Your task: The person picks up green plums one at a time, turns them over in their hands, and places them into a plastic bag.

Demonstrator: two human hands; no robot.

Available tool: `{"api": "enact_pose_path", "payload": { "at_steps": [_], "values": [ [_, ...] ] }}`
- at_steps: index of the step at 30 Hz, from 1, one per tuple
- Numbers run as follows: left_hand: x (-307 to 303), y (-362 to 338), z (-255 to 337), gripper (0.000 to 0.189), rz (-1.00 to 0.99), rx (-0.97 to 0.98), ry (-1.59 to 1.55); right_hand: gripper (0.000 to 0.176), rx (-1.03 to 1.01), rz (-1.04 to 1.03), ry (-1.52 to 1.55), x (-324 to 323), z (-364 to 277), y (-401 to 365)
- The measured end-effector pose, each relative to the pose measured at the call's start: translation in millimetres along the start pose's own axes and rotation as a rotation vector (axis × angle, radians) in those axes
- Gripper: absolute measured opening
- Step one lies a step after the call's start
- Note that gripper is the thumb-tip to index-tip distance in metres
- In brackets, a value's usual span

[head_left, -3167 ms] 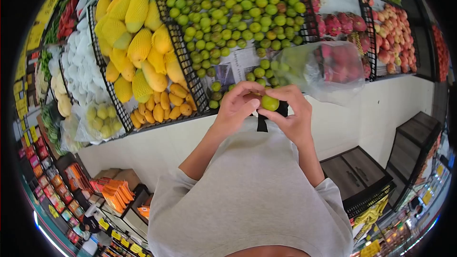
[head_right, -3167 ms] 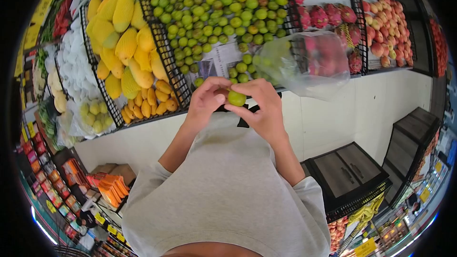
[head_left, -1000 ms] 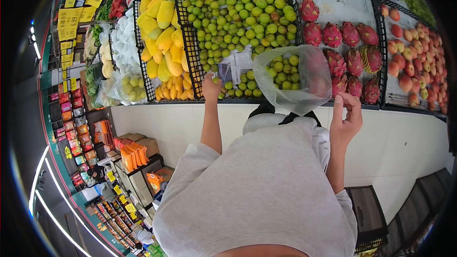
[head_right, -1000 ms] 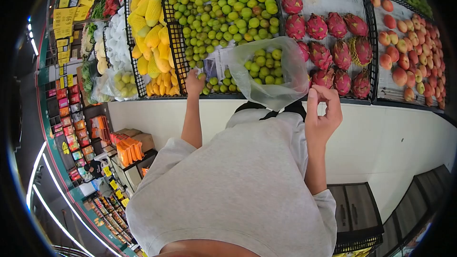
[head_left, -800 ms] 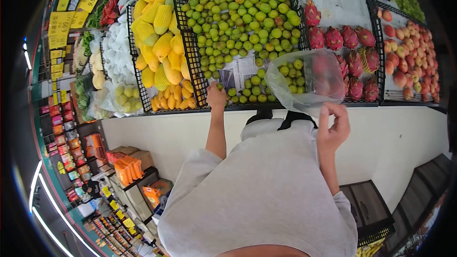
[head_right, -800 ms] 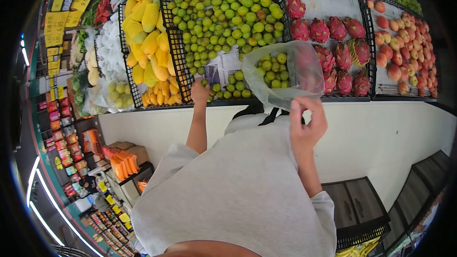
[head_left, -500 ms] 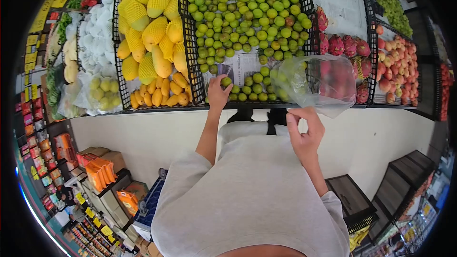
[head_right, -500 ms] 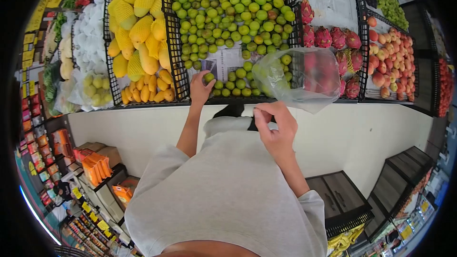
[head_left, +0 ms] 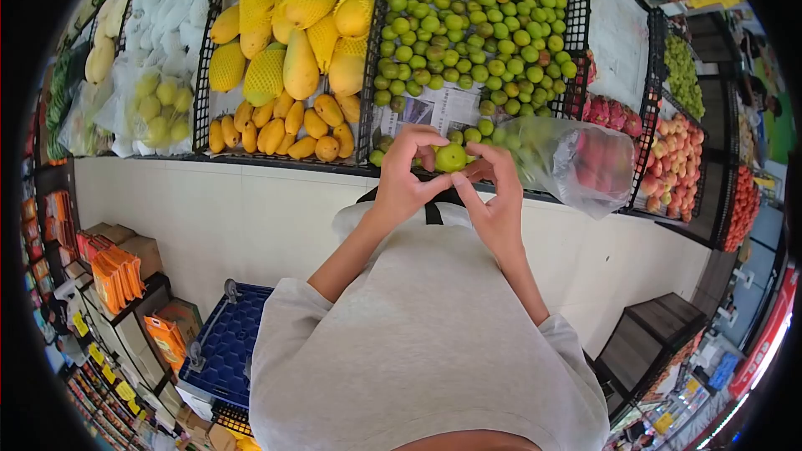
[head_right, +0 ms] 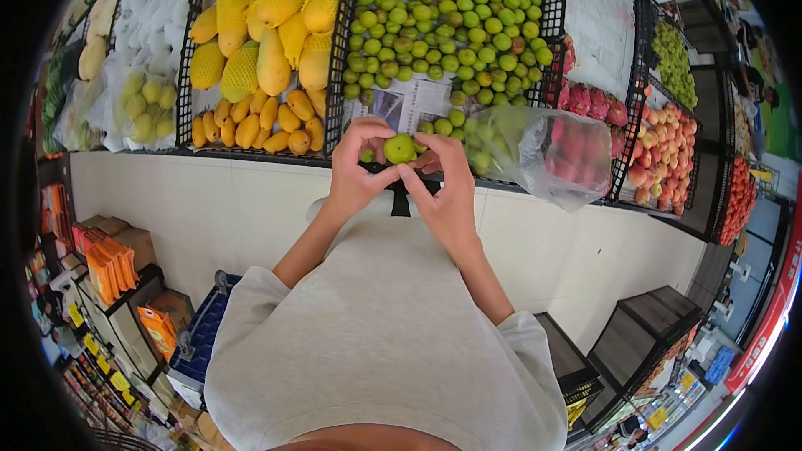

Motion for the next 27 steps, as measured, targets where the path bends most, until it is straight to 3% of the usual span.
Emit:
{"api": "enact_pose_path", "payload": {
  "at_steps": [5,8,11,14,19,22,27],
  "values": [
    [-15,7,27,0.047,-0.091,0.076,-0.095,0.049,-0.032,-0.097,0.016,15,-20,3],
    [-23,-1,16,0.046,-0.003,-0.064,-0.285,0.047,-0.071,-0.119,0.019,20,-27,7],
    [-29,1,22,0.045,-0.044,-0.013,-0.259,0.046,-0.082,-0.133,0.006,23,-31,11],
    [-37,-3,27,0.037,-0.05,-0.099,-0.367,0.045,-0.061,-0.148,-0.002,27,-29,13],
    [-41,-27,-1,0.028,0.052,-0.275,-0.737,0.044,-0.258,-0.159,-0.126,33,-49,11],
    [-24,-43,-23,0.033,0.05,-0.407,-0.827,0.045,-0.321,-0.175,-0.144,34,-53,13],
    [12,-50,-14,0.053,-0.079,-0.569,-0.984,0.047,-0.203,-0.216,-0.114,36,-40,11]
  ]
}}
Point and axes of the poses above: each hand's wrist, its own y-axis towards the middle knuckle, its own x-axis out of the palm, z = x × y, the point moved 8 cm from there along y, towards the middle knuckle, and after that the axes turned 8 degrees about x, right-handed, at the moved point
